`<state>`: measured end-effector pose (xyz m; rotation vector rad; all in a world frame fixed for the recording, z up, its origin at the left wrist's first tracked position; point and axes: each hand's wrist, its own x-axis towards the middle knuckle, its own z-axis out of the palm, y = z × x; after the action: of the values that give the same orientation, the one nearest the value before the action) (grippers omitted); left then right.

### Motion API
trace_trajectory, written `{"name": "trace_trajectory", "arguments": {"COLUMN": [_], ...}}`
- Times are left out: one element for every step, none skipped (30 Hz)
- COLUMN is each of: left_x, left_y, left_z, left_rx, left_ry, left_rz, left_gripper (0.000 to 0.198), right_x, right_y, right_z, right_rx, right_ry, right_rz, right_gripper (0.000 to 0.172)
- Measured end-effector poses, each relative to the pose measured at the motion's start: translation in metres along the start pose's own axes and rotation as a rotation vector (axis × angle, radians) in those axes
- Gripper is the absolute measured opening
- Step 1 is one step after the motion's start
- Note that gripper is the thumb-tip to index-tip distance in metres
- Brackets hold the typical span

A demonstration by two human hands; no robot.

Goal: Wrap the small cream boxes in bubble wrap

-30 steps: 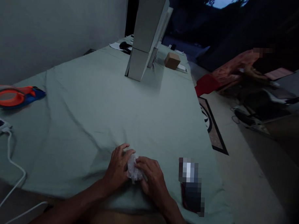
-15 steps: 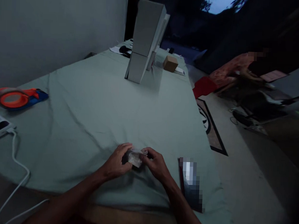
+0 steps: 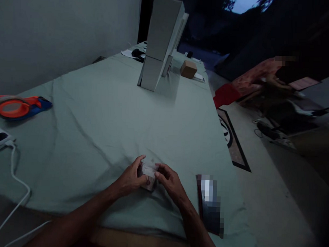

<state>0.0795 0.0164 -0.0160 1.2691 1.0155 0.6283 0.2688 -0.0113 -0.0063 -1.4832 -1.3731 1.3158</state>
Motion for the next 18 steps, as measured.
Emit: {"name": "trace_trajectory", "arguments": {"left_x": [0.0004, 0.0009, 0.0013, 0.0018, 0.0023, 0.0029, 0.0035, 0.004, 0.0046, 0.0051, 0.0055, 0.006, 0.0064, 0.0068, 0.0072, 0.0075, 0.0078, 0.008], "left_y": [0.0014, 0.0027, 0.0038, 0.0045, 0.0049, 0.0048, 0.0044, 0.0036, 0.0027, 0.0018, 0.0009, 0.0003, -0.0002, -0.0005, -0.0006, -0.0008, -0.001, -0.0015], "left_z": [0.0005, 0.0008, 0.001, 0.0011, 0.0011, 0.0012, 0.0013, 0.0014, 0.0015, 0.0017, 0.0018, 0.0018, 0.0018, 0.0017, 0.0017, 0.0016, 0.0016, 0.0016], "left_rx": [0.009, 0.011, 0.007, -0.005, -0.021, -0.038, -0.048, -0.045, -0.028, -0.005, 0.019, 0.037, 0.044, 0.038, 0.025, 0.009, -0.006, -0.023], "left_ry": [0.005, 0.005, -0.002, -0.01, -0.018, -0.022, -0.019, -0.007, 0.01, 0.024, 0.036, 0.042, 0.039, 0.028, 0.016, 0.007, 0.002, 0.002], "left_rz": [0.008, 0.02, 0.03, 0.033, 0.03, 0.024, 0.017, 0.014, 0.017, 0.024, 0.032, 0.039, 0.042, 0.038, 0.029, 0.018, 0.007, -0.002], "left_gripper": [0.08, 0.081, 0.081, 0.081, 0.081, 0.08, 0.078, 0.076, 0.075, 0.074, 0.075, 0.076, 0.078, 0.08, 0.082, 0.084, 0.086, 0.086], "right_x": [0.0001, 0.0006, 0.0013, 0.0021, 0.003, 0.0038, 0.0045, 0.005, 0.0054, 0.0056, 0.0056, 0.0056, 0.0054, 0.0053, 0.0052, 0.0051, 0.0052, 0.0053], "right_y": [0.001, 0.0021, 0.0031, 0.004, 0.0046, 0.0051, 0.0055, 0.0058, 0.006, 0.0062, 0.0065, 0.0068, 0.0071, 0.0076, 0.0081, 0.0087, 0.0092, 0.0096], "right_z": [0.0007, 0.0016, 0.0028, 0.004, 0.0053, 0.0064, 0.0074, 0.0082, 0.0088, 0.0091, 0.0094, 0.0095, 0.0095, 0.0094, 0.0092, 0.0089, 0.0085, 0.0078], "right_rx": [-0.015, -0.037, -0.058, -0.073, -0.08, -0.082, -0.08, -0.074, -0.069, -0.063, -0.06, -0.061, -0.064, -0.069, -0.071, -0.07, -0.065, -0.059], "right_ry": [0.017, 0.03, 0.036, 0.04, 0.048, 0.056, 0.064, 0.07, 0.075, 0.077, 0.074, 0.072, 0.07, 0.062, 0.054, 0.047, 0.04, 0.035], "right_rz": [0.002, 0.004, 0.008, 0.013, 0.016, 0.019, 0.021, 0.022, 0.024, 0.027, 0.03, 0.029, 0.026, 0.023, 0.019, 0.016, 0.015, 0.013], "right_gripper": [0.047, 0.051, 0.054, 0.055, 0.054, 0.052, 0.051, 0.05, 0.049, 0.049, 0.049, 0.049, 0.049, 0.049, 0.049, 0.049, 0.049, 0.049]}}
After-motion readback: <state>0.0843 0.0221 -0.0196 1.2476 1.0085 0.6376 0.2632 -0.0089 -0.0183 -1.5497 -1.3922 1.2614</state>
